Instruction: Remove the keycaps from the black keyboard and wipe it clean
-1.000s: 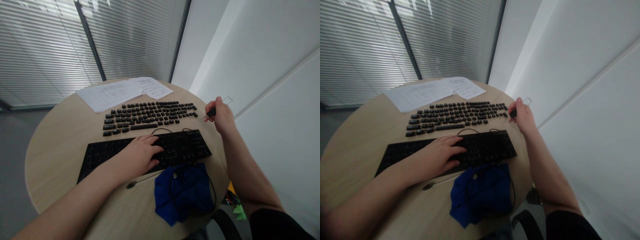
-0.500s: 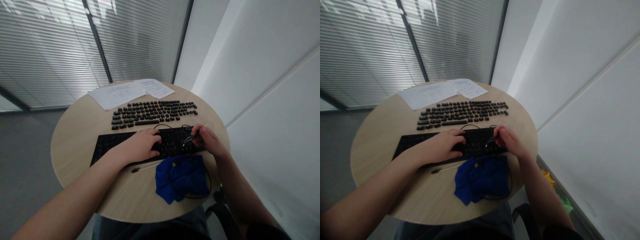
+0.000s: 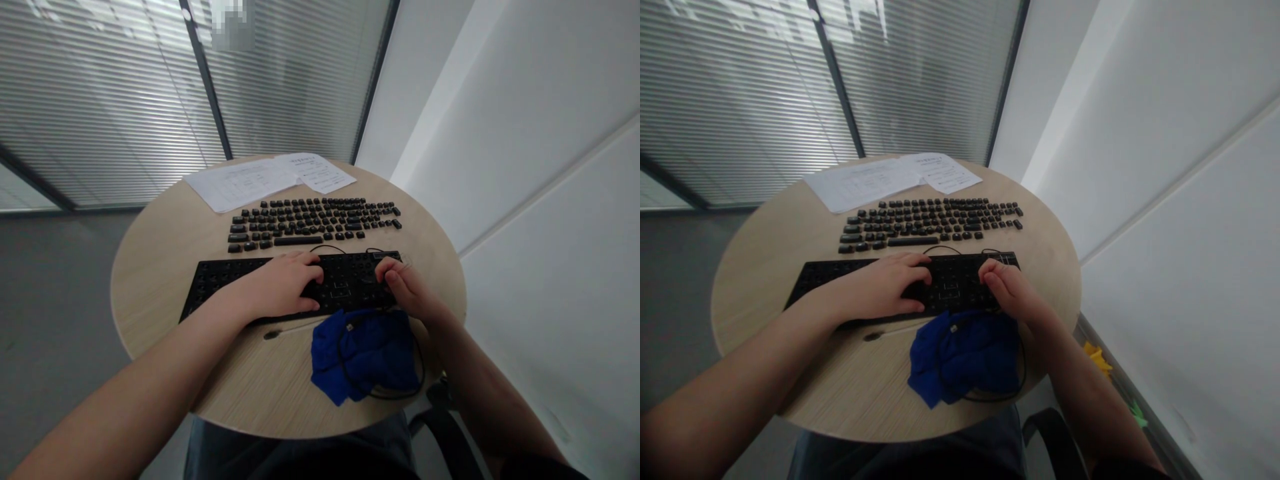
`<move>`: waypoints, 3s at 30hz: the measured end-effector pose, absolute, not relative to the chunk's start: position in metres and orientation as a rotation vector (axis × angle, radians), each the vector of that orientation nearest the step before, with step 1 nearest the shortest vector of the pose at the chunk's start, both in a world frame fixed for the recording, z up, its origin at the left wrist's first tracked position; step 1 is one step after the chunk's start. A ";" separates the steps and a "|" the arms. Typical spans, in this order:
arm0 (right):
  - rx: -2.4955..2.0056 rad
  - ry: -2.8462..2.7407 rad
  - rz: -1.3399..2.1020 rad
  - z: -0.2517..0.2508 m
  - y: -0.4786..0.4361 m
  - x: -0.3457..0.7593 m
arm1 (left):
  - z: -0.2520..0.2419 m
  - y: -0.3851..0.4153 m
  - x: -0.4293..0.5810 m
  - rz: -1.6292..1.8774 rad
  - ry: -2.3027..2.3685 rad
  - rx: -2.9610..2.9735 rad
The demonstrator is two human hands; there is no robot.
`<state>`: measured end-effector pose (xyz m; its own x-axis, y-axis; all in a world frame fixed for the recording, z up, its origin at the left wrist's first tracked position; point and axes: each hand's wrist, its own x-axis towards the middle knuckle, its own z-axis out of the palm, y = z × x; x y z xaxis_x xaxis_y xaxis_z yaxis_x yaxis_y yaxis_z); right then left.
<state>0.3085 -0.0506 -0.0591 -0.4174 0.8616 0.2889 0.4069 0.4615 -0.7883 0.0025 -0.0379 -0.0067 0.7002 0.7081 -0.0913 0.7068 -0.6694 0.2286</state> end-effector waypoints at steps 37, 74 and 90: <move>-1.062 -2.092 0.968 -0.056 -0.053 0.309 | -0.011 -0.036 0.007 0.033 1.133 2.701; -0.844 -2.315 0.766 -0.051 -0.047 0.309 | -0.010 -0.040 0.010 -0.014 1.185 2.676; -0.687 -1.818 1.042 -0.052 -0.055 0.317 | -0.010 -0.039 0.007 0.084 1.141 2.648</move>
